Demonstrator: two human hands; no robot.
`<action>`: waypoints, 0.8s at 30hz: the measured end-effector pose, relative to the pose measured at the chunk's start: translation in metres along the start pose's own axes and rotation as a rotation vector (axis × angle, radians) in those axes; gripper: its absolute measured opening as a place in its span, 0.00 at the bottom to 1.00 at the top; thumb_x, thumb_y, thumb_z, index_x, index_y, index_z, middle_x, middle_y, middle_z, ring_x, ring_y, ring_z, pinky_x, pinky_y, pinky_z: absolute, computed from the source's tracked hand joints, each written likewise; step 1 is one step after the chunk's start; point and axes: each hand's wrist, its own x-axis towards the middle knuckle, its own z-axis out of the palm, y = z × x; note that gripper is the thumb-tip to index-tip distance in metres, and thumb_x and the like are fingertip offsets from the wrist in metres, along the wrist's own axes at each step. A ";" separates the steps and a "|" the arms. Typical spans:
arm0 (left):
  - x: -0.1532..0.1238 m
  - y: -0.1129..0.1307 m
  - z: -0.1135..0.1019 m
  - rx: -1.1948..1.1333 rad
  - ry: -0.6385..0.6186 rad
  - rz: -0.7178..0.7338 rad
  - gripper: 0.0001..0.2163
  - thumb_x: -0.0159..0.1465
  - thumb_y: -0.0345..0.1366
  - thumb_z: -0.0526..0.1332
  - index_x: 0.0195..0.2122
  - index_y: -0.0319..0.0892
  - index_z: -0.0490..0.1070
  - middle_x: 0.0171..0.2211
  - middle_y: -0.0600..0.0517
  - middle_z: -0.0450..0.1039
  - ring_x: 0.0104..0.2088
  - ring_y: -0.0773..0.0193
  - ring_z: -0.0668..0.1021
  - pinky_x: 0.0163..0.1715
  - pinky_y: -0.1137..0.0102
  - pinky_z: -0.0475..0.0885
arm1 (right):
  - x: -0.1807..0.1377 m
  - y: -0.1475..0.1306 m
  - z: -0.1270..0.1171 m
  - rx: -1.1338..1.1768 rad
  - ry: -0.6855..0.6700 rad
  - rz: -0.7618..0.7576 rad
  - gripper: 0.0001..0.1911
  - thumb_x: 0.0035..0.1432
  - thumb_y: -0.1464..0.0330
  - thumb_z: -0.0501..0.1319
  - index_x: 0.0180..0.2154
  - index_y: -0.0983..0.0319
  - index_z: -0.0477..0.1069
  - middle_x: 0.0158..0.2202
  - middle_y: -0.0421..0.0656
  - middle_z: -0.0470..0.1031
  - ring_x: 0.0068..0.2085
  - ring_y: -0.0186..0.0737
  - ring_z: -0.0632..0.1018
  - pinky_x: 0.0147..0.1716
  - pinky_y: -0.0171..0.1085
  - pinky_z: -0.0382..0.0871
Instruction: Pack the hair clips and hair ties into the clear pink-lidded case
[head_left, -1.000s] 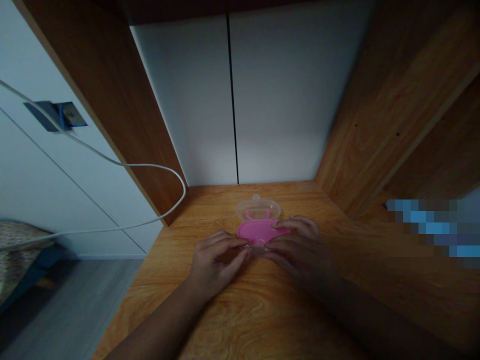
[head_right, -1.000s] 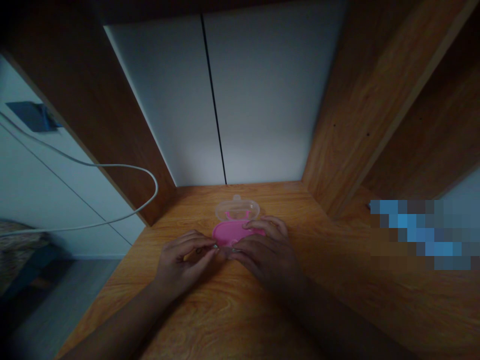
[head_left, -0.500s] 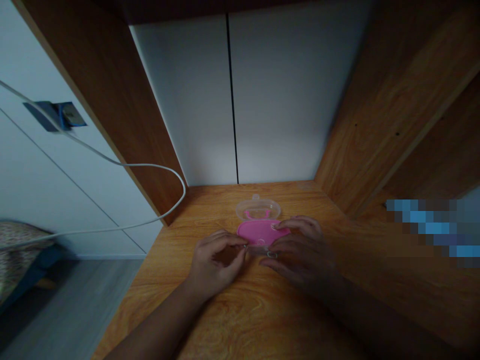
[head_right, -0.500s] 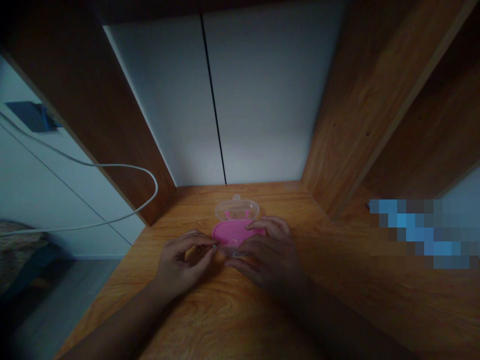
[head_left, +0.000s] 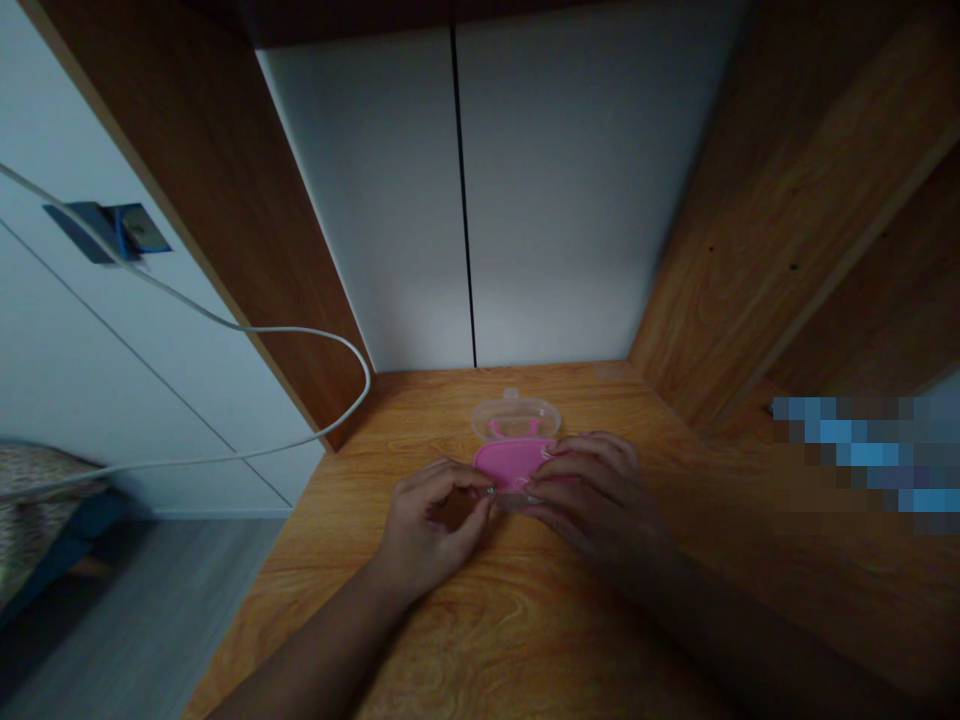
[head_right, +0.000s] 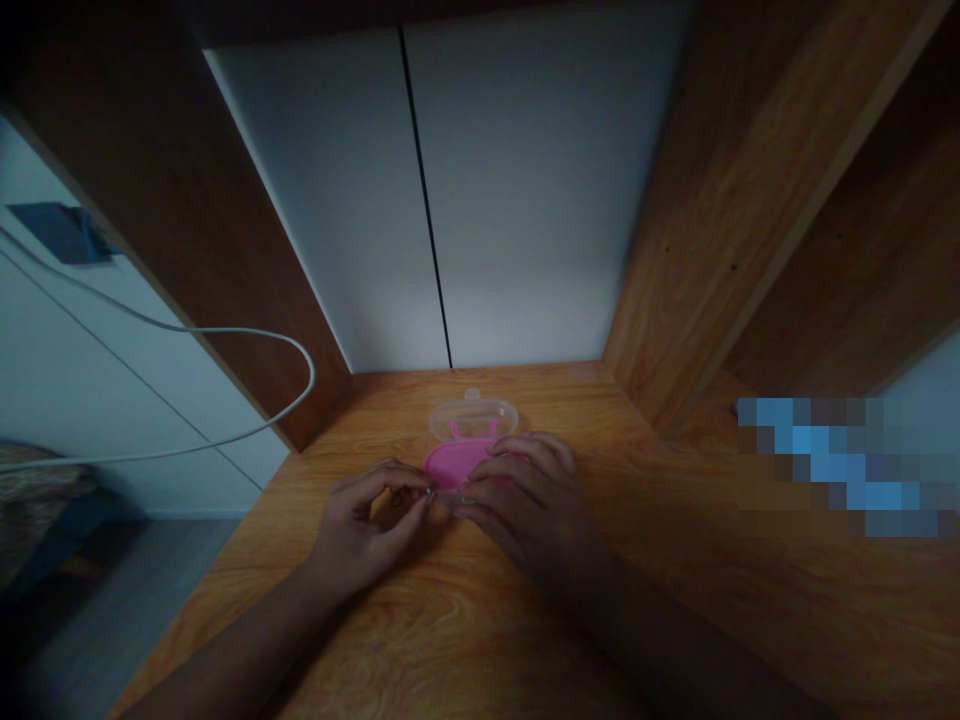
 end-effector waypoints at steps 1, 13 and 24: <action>0.000 0.000 0.000 0.002 -0.006 0.021 0.06 0.60 0.26 0.65 0.37 0.40 0.76 0.30 0.51 0.78 0.30 0.66 0.79 0.31 0.71 0.74 | 0.000 0.000 0.000 -0.001 0.009 -0.013 0.08 0.58 0.66 0.69 0.40 0.54 0.75 0.38 0.38 0.80 0.45 0.42 0.76 0.50 0.46 0.63; -0.001 0.002 0.001 0.123 -0.067 0.161 0.17 0.62 0.27 0.65 0.52 0.41 0.72 0.33 0.49 0.79 0.32 0.65 0.78 0.33 0.71 0.76 | 0.001 -0.002 0.004 0.016 -0.008 -0.055 0.07 0.63 0.70 0.64 0.43 0.55 0.75 0.38 0.38 0.82 0.45 0.39 0.77 0.48 0.44 0.63; -0.005 0.007 0.002 0.293 -0.175 0.200 0.19 0.63 0.29 0.63 0.55 0.43 0.68 0.36 0.48 0.77 0.34 0.62 0.78 0.34 0.67 0.75 | 0.003 -0.006 0.001 0.015 -0.016 -0.150 0.10 0.63 0.72 0.63 0.44 0.53 0.76 0.39 0.34 0.83 0.46 0.40 0.79 0.47 0.43 0.67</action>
